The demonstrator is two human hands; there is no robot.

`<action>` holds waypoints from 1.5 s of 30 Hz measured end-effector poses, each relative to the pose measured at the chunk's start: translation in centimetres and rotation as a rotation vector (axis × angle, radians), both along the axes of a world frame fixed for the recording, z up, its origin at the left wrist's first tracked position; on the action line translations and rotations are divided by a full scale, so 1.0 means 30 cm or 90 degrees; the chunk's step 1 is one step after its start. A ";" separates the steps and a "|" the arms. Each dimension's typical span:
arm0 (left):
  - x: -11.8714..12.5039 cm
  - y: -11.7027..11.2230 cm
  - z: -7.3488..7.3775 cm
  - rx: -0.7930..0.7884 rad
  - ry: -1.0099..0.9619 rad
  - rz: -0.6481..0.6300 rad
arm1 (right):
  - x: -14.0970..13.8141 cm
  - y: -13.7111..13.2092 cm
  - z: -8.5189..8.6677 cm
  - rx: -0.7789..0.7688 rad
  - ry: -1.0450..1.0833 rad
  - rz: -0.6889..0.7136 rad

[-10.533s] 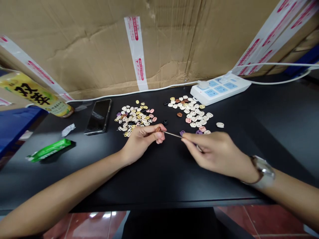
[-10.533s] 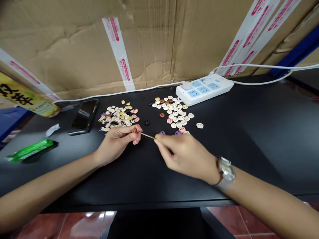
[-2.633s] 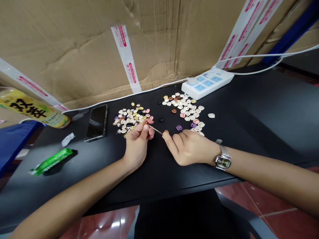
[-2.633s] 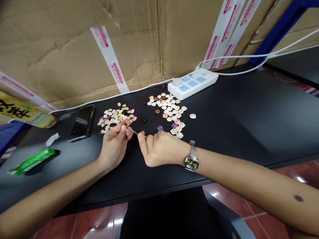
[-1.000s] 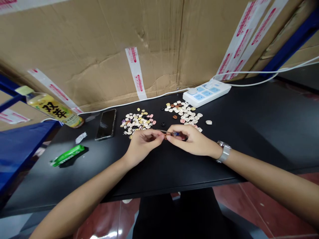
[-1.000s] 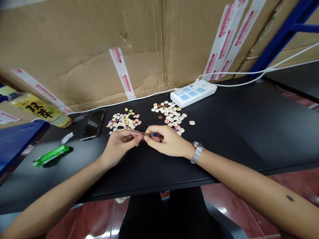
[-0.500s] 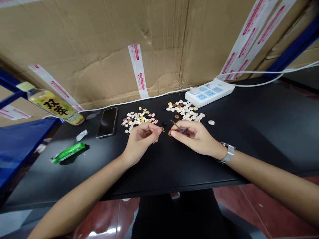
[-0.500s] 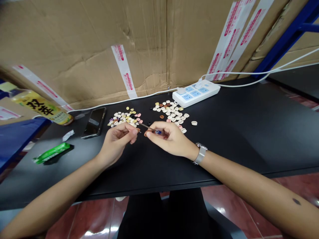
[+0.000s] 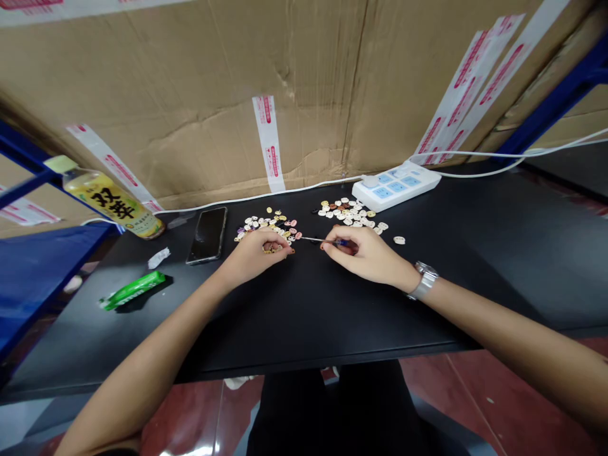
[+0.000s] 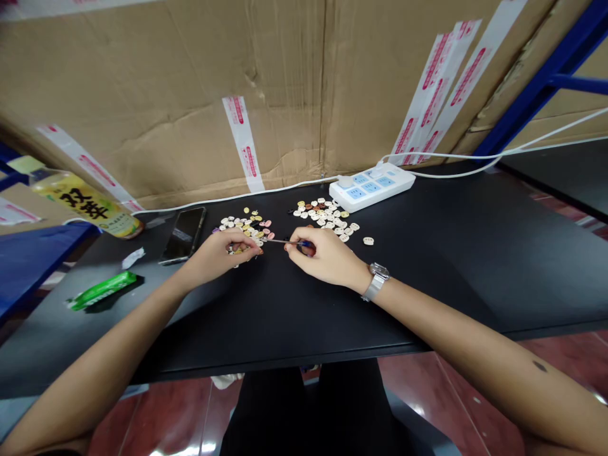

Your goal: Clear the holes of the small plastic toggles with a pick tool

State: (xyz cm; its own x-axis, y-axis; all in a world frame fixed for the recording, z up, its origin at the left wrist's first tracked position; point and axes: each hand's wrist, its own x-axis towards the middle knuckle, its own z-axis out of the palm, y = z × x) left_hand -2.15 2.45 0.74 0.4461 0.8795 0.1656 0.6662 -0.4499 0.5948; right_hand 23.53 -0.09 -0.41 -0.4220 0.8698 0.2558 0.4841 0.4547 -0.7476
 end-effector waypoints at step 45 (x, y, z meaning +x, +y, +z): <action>-0.019 -0.019 0.032 -0.309 -0.385 0.054 | -0.129 0.049 0.001 0.047 -0.056 0.176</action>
